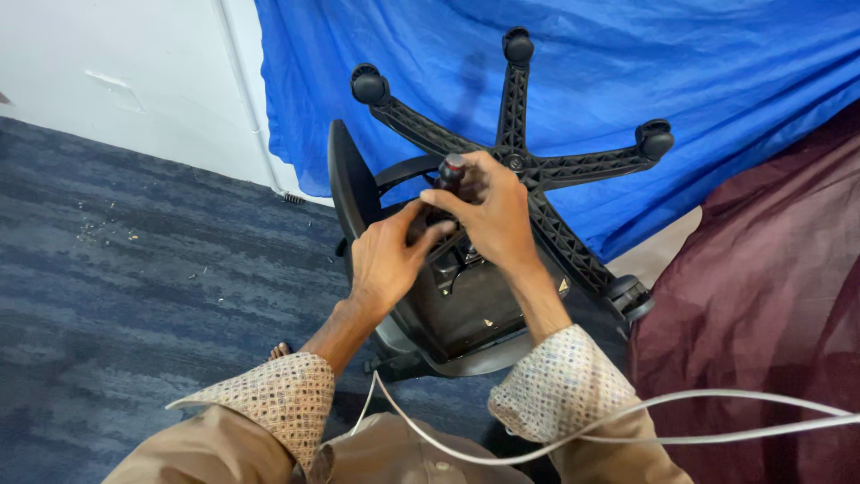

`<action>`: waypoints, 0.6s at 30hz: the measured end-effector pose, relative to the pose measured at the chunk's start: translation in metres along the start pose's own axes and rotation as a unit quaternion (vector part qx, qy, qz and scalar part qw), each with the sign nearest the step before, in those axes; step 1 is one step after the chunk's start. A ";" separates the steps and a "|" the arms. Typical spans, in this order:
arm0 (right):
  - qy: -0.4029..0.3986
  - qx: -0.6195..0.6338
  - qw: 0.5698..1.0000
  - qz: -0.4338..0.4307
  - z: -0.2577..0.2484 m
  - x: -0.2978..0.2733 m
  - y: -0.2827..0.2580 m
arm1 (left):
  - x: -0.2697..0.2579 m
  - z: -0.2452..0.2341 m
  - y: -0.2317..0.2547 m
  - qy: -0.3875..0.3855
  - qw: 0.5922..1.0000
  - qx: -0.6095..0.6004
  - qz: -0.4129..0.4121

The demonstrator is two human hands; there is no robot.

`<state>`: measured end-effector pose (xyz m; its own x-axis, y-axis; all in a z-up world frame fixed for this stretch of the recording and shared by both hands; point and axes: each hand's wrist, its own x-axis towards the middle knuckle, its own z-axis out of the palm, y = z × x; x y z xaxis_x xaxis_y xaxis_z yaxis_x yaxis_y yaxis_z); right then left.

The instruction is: The person uses a screwdriver to tighten screws on the underside of an overturned office chair, securing the base to the seat. The person holds the chair steady with one hand while turning the screwdriver with the other.

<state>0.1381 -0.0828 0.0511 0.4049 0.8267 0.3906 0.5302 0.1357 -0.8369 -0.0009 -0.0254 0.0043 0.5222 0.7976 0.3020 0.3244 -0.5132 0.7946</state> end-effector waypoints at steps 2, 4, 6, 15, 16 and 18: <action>0.064 -0.070 0.992 0.083 0.005 -0.002 -0.002 | 0.000 0.003 0.001 0.020 1.000 0.002 0.017; 0.090 -0.130 0.983 0.088 0.005 -0.001 -0.002 | 0.003 0.006 0.001 0.026 1.000 -0.015 0.004; 0.077 -0.178 0.981 0.022 0.003 0.000 0.001 | 0.003 0.007 -0.003 0.018 1.000 -0.016 0.001; -0.026 0.040 0.999 -0.021 -0.010 0.003 -0.004 | 0.012 -0.003 -0.012 -0.034 0.996 -0.036 0.077; 0.011 0.004 1.000 0.029 -0.006 0.002 -0.008 | 0.015 -0.003 -0.010 -0.050 0.997 -0.041 0.053; 0.084 -0.068 0.986 0.127 0.004 0.003 -0.012 | 0.018 -0.003 -0.006 -0.044 0.998 -0.024 0.042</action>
<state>0.1300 -0.0802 0.0612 0.6485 0.7214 0.2428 0.4863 -0.1472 -0.8613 0.0046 -0.0066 0.0061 0.6145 0.7199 0.3226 0.2394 -0.5598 0.7933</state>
